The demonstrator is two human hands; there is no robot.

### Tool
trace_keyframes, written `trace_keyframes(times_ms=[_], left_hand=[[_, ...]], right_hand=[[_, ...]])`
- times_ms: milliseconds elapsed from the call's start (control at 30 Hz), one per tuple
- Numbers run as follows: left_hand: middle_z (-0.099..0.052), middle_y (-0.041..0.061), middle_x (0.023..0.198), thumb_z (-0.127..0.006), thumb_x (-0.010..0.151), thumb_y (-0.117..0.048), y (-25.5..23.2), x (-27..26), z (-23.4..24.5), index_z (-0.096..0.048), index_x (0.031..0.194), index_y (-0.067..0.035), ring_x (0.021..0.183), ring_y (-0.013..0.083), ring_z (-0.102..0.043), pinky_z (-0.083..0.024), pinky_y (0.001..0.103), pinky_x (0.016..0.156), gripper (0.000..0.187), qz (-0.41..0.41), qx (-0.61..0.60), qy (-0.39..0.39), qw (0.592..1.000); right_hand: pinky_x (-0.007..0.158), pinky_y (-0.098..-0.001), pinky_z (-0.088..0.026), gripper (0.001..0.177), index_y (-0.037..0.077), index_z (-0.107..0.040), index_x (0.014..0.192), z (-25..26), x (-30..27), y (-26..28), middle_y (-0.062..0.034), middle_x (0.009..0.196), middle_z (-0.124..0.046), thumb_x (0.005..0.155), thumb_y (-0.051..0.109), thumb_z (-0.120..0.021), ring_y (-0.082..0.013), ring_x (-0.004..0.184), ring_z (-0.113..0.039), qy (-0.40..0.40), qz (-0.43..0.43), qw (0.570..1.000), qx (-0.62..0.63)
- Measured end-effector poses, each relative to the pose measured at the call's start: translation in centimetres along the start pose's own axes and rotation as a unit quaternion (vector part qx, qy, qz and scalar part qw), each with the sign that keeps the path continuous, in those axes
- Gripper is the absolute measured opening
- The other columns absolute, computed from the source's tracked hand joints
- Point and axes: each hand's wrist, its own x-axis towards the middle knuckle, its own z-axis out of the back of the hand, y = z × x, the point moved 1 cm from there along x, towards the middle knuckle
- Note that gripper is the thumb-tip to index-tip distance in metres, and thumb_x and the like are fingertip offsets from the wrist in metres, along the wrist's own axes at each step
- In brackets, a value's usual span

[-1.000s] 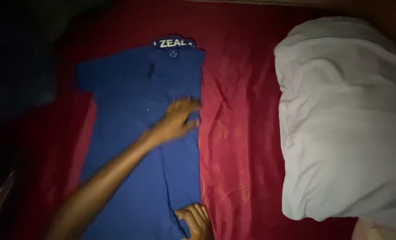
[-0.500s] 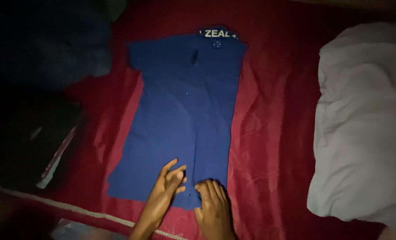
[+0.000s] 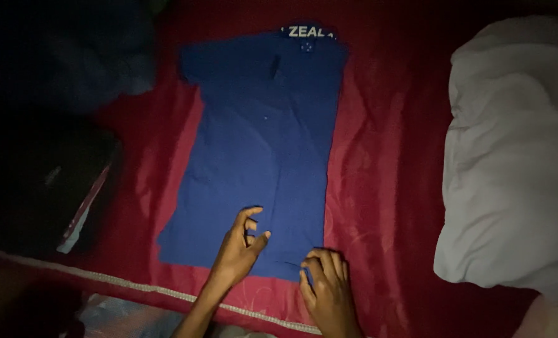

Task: Folding a blue polo shirt on a bed.

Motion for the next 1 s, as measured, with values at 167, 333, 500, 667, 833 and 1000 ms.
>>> trace_keyframes(times_ms=[167, 333, 500, 667, 833, 1000], left_hand=[[-0.06, 0.005, 0.112, -0.076, 0.082, -0.003, -0.9, -1.6, 1.4, -0.055, 0.138, -0.014, 0.072, 0.0117, -0.051, -0.051, 0.026, 0.062, 0.06, -0.07, 0.071, 0.024, 0.995], [-0.064, 0.007, 0.117, -0.065, 0.091, -0.001, -2.4, -3.1, 2.9, -0.06, 0.136, -0.014, 0.075, 0.0092, -0.064, -0.058, 0.024, 0.068, 0.047, -0.06, 0.081, 0.071, 0.992], [-0.058, 0.001, 0.145, -0.06, 0.091, 0.002, -2.8, -3.2, 3.3, -0.068, 0.131, -0.013, 0.093, 0.0159, -0.071, -0.06, 0.028, 0.073, 0.043, -0.099, 0.144, 0.136, 0.975], [-0.065, 0.01, 0.135, -0.067, 0.087, 0.0, -1.7, -3.1, 3.6, -0.07, 0.123, -0.005, 0.12, 0.0285, -0.065, -0.053, 0.039, 0.1, 0.037, -0.252, 0.172, 0.156, 0.939], [-0.071, 0.006, 0.129, -0.062, 0.094, -0.009, 0.3, -3.2, 3.5, -0.074, 0.116, -0.007, 0.12, 0.0257, -0.067, -0.055, 0.039, 0.102, 0.025, -0.271, 0.218, 0.099, 0.932], [-0.063, -0.002, 0.138, -0.056, 0.102, -0.023, 2.7, -4.0, 4.0, -0.069, 0.122, -0.017, 0.146, 0.0367, -0.039, -0.023, 0.053, 0.114, 0.025, -0.452, 0.337, 0.01, 0.826]], right_hand=[[0.095, -0.0445, -0.045, 0.029, 0.0, -0.068, 0.104, 1.3, -0.1, 0.1, -0.0138, 0.116, -0.062, 0.082, 0.017, -0.076, -0.0328, 0.114, -0.057, -0.006, 0.035, 0.998, 0.052], [0.096, -0.0384, -0.052, 0.022, 0.002, -0.07, 0.11, 1.6, -0.1, -1.6, -0.0092, 0.119, -0.067, 0.089, 0.01, -0.071, -0.0276, 0.115, -0.063, -0.054, -0.007, 0.993, 0.105], [0.09, -0.0411, -0.051, 0.026, -0.003, -0.067, 0.107, 2.8, 1.1, 0.3, -0.0169, 0.112, -0.062, 0.083, 0.005, -0.072, -0.032, 0.105, -0.061, -0.034, 0.008, 0.998, 0.045], [0.087, -0.0398, -0.052, 0.016, -0.002, -0.069, 0.103, 2.1, 0.9, -0.8, -0.0144, 0.107, -0.064, 0.088, 0.003, -0.068, -0.0308, 0.101, -0.063, -0.075, 0.009, 0.996, 0.036], [0.086, -0.0397, -0.053, 0.018, -0.001, -0.072, 0.105, 1.6, 0.3, -2.1, -0.0126, 0.103, -0.065, 0.088, 0.001, -0.065, -0.0305, 0.1, -0.063, -0.017, 0.045, 0.999, 0.023], [0.089, -0.0371, -0.053, 0.016, 0.003, -0.074, 0.103, 3.6, 1.2, -0.5, -0.0091, 0.107, -0.066, 0.09, 0.011, -0.068, -0.026, 0.103, -0.065, 0.045, -0.028, 0.998, 0.041]])
